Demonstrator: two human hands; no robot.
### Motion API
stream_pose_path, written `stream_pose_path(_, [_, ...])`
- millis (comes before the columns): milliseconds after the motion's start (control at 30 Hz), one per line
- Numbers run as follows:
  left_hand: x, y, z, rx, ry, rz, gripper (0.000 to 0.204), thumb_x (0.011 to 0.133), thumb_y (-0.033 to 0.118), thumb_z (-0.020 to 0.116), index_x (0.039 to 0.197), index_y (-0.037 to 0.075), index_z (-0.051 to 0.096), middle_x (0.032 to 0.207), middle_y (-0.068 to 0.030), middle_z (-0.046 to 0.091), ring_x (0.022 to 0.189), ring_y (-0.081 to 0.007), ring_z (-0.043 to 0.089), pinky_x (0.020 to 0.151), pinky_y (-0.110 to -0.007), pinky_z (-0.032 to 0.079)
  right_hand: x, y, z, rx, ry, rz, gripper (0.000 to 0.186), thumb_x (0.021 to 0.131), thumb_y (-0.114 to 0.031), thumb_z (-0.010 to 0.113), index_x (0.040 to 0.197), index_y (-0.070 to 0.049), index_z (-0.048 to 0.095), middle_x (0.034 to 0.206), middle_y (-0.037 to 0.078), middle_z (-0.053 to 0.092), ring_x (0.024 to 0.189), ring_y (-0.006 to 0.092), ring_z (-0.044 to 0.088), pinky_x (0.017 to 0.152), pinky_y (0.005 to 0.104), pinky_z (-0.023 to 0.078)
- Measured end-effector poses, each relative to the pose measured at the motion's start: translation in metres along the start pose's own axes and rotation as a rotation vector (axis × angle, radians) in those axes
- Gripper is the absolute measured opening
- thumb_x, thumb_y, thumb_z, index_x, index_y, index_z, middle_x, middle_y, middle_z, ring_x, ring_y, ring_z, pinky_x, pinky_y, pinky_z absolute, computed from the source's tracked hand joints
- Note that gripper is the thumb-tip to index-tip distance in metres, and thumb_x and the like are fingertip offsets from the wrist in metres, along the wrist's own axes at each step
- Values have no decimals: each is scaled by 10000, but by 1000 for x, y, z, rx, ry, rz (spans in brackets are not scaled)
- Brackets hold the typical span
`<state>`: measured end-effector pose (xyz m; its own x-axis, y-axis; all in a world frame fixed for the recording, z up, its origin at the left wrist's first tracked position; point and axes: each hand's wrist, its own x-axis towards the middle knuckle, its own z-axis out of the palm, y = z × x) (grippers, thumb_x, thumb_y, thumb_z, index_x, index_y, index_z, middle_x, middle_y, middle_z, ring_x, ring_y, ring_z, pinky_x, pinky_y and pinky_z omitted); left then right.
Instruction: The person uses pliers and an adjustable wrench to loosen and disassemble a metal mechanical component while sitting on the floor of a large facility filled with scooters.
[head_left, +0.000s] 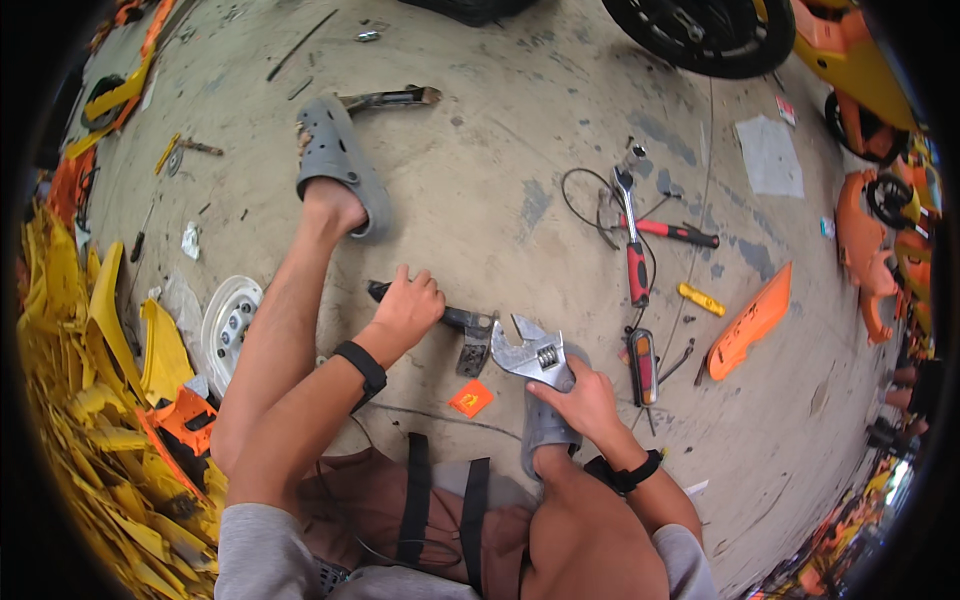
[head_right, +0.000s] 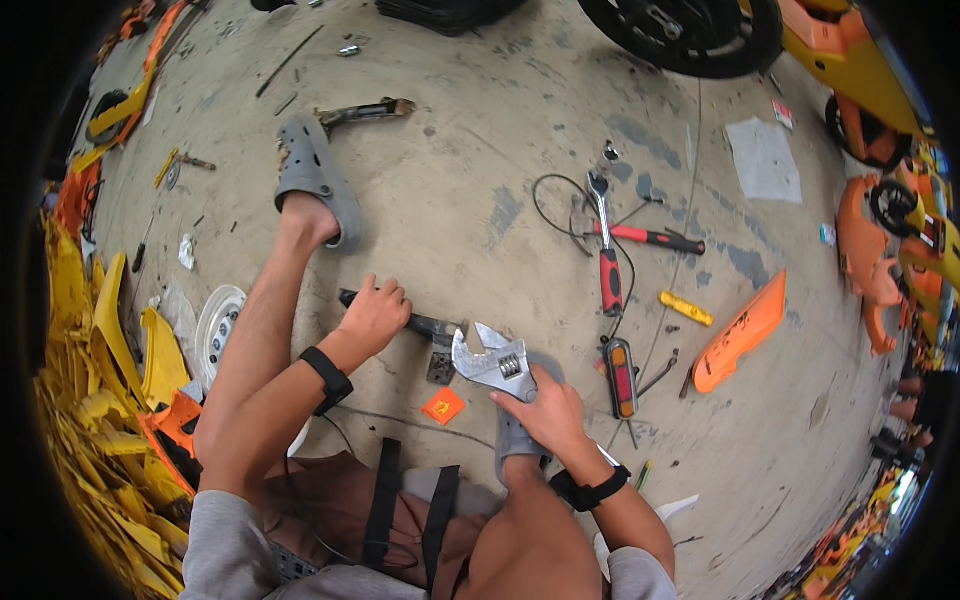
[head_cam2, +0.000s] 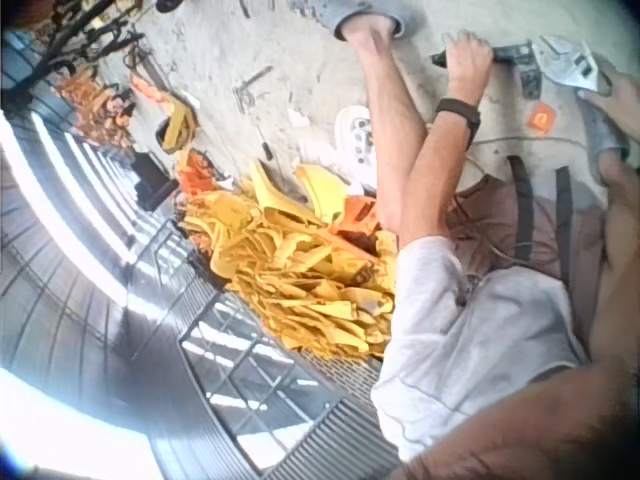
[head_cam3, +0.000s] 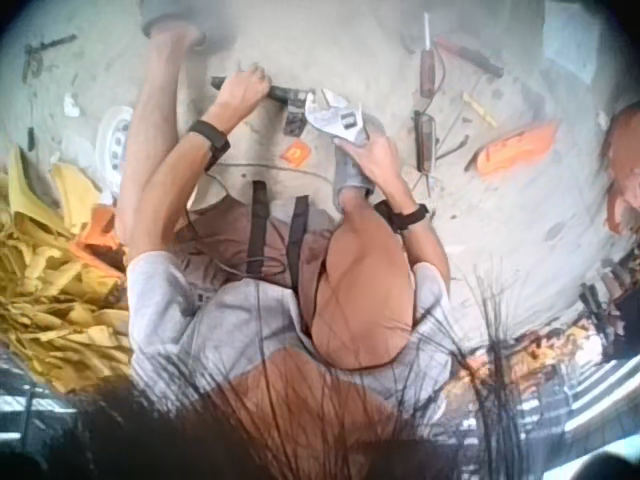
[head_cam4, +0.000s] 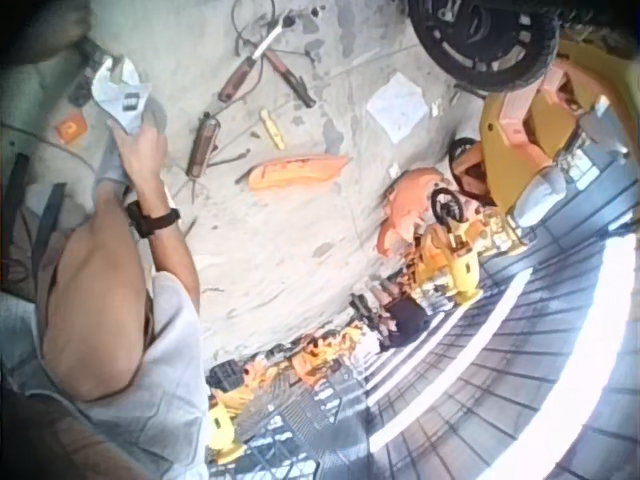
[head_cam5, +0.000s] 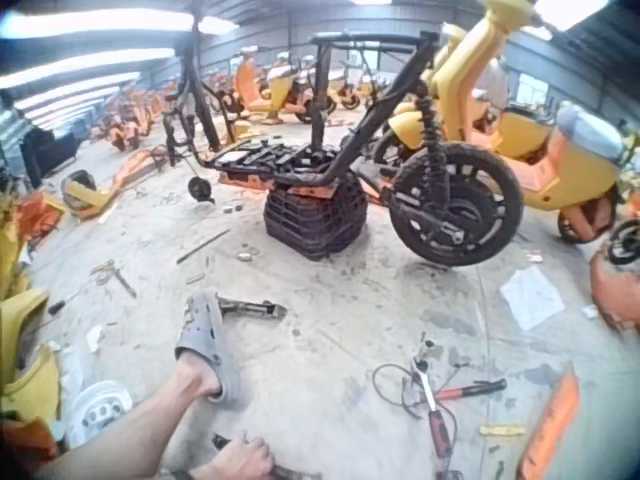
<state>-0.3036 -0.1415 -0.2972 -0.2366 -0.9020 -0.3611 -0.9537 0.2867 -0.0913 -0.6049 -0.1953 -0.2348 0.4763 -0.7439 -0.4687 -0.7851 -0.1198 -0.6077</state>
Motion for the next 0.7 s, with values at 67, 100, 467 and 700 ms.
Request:
stream_pose_path(67, [5, -3, -4, 37, -85, 73, 61, 730, 157, 651, 762, 111, 676, 827, -61, 653, 943, -210, 584, 852, -383, 413, 0, 2, 5, 36, 40, 16, 660, 740, -563, 740, 1078, -4, 648, 793, 225, 672, 746, 419, 652, 666, 472, 524])
stream_pose_path(100, [5, -4, -10, -18, -116, 96, 80, 717, 171, 667, 763, 105, 675, 829, -67, 652, 932, -217, 590, 846, -377, 420, -1, 8, 8, 38, 29, 18, 658, 743, -573, 732, 1067, -5, 654, 778, 224, 669, 741, 419, 652, 660, 472, 522])
stream_pose_path(467, [-59, 19, -65, -759, -496, -299, 352, 746, 239, 766, 862, -43, 591, 776, -223, 660, 693, -360, 661, 660, -429, 537, -10, 26, 11, 27, 1, -96, 495, 840, -526, 656, 948, -43, 677, 619, 182, 628, 620, 406, 630, 572, 464, 505])
stream_pose_path(700, [-86, 70, -78, -1961, -178, -864, 490, 841, -16, 682, 1239, -69, 401, 781, -101, 645, 665, -193, 675, 575, -288, 564, -14, 29, 11, 42, -23, -131, 451, 849, -493, 663, 878, -43, 659, 612, 179, 613, 610, 400, 623, 546, 456, 492])
